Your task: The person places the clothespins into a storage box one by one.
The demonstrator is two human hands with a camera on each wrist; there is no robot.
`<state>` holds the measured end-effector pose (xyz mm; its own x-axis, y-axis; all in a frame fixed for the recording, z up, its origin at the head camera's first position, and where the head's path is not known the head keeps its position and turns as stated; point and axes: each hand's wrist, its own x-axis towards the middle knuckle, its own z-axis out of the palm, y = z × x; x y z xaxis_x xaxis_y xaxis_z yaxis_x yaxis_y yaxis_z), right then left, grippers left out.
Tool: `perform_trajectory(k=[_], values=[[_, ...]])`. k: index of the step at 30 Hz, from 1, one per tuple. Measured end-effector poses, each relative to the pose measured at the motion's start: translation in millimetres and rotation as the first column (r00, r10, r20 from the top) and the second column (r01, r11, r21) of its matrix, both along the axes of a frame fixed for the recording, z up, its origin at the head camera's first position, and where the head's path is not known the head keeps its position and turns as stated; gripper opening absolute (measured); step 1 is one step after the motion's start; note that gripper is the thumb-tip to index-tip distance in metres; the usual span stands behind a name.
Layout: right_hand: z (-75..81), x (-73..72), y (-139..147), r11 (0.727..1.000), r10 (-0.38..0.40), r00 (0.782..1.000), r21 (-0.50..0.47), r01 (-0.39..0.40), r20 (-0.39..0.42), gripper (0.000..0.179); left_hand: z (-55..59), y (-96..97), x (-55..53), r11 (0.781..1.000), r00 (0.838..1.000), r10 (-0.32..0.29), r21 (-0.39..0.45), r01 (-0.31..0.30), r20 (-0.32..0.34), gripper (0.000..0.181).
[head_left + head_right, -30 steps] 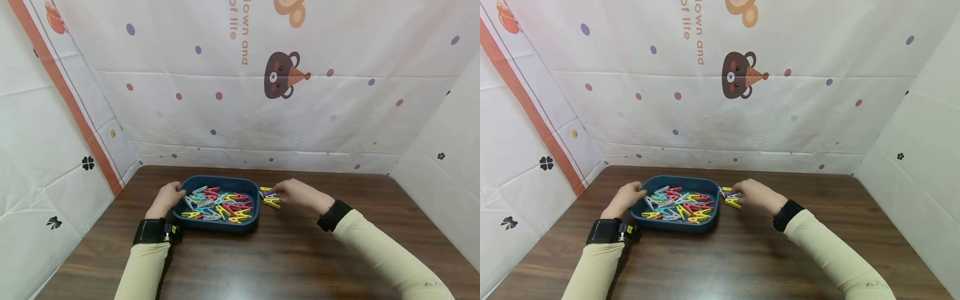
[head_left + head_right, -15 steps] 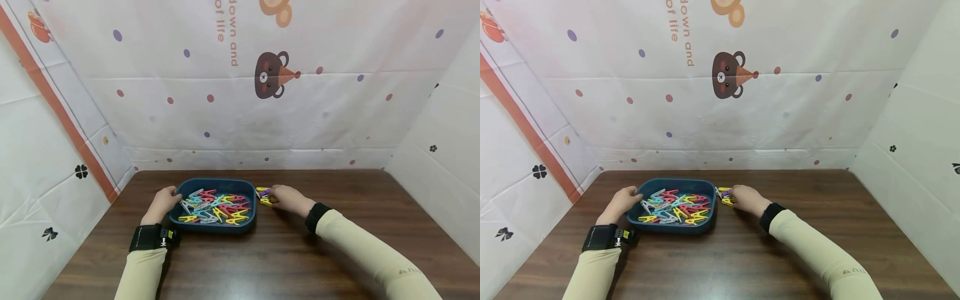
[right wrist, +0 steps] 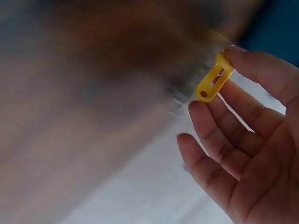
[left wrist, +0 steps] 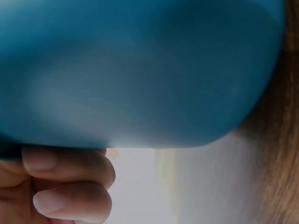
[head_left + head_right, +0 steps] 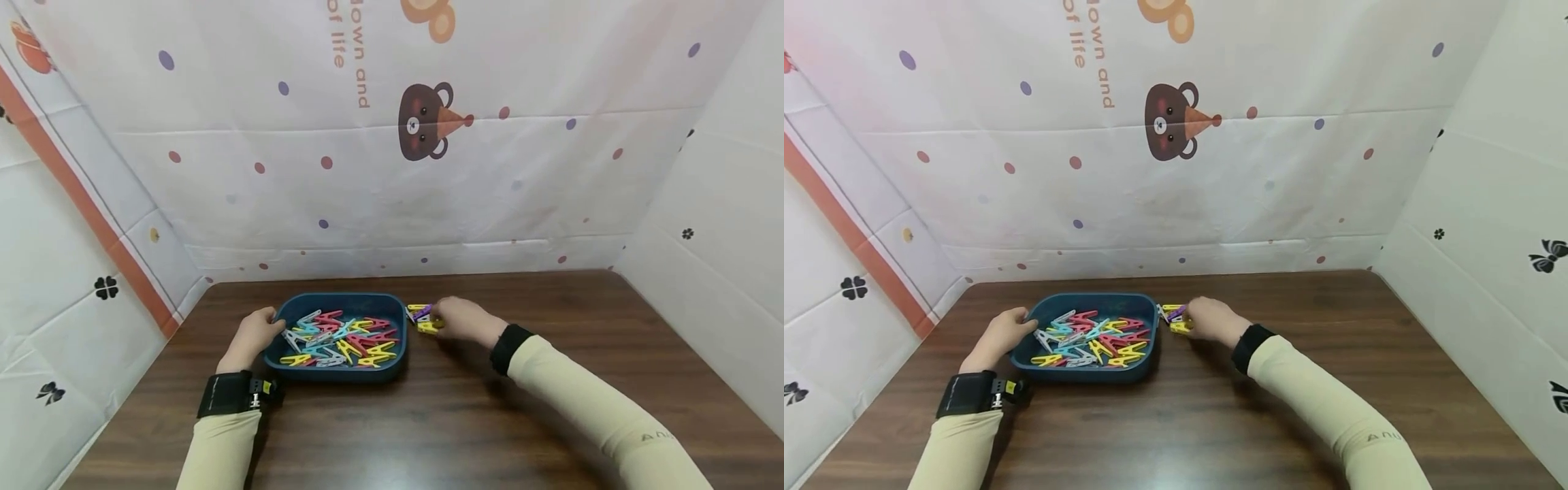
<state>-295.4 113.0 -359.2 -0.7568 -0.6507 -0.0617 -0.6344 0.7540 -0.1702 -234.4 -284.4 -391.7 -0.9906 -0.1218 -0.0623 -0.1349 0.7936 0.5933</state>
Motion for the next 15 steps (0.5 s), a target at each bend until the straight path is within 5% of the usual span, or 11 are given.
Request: perform_trajectory(k=[5, 9, 12, 15], values=[[55.5, -7.4, -22.3, 0.988, 0.032, 0.999, -0.154, -0.030, 0.016, 0.011, 1.5, -0.6, 4.1, 1.000, 1.000, 0.005, 0.005, -0.005, 0.012, 0.027], [94.7, -7.2, -65.5, 0.987, 0.139, 0.990, -0.083, -0.136, 0.029, 0.008, 4.0, 1.1, 2.7, 1.000, 1.000, -0.003, 0.002, 0.003, 0.014, 0.028], [100.6, 1.7, -112.6, 0.976, 0.197, 0.978, 0.082, -0.203, 0.074, 0.007, 2.9, 2.9, 1.9, 1.000, 1.000, 0.002, -0.015, -0.002, 0.013, 0.028], [85.0, 11.9, -158.7, 0.940, 0.223, 0.967, 0.235, -0.247, 0.126, 0.012, 0.9, 4.3, 2.3, 1.000, 1.000, 0.008, -0.029, -0.008, 0.007, 0.028]])
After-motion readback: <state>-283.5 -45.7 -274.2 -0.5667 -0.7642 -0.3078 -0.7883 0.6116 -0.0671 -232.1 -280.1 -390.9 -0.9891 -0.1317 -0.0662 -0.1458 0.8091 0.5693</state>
